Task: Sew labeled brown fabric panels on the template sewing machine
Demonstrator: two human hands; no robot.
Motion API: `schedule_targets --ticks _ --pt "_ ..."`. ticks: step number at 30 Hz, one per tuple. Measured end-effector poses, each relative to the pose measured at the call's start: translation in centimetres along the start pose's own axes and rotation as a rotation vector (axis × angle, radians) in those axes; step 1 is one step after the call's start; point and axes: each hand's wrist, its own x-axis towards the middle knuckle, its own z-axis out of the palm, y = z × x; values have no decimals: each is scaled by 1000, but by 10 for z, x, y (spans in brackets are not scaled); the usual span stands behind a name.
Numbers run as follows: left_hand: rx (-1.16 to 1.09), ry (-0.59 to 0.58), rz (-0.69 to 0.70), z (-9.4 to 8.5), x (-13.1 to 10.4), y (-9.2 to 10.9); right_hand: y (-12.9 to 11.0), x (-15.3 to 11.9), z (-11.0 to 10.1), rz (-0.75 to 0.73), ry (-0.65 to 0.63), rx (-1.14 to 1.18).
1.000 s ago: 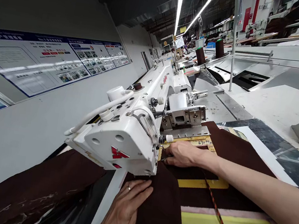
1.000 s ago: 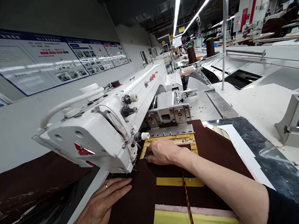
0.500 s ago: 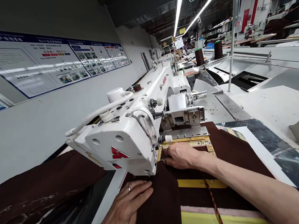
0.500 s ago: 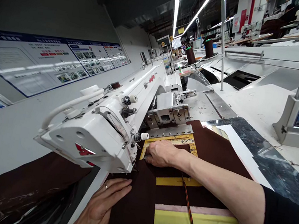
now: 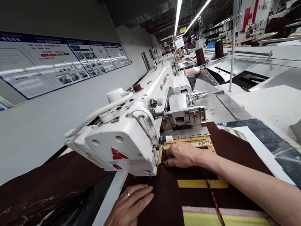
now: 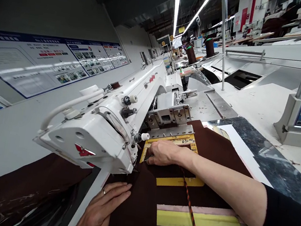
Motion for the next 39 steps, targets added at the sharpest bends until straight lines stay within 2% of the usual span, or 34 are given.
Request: schedule_targets --ticks 16,26,39 --pt "-33 -7 -29 2 -9 -2 -10 -1 3 3 15 -39" --pt "-66 3 -14 -2 -7 3 1 -1 0 -36 -14 9" --pt "-71 29 -25 -1 -7 3 0 -2 2 -72 -16 26"
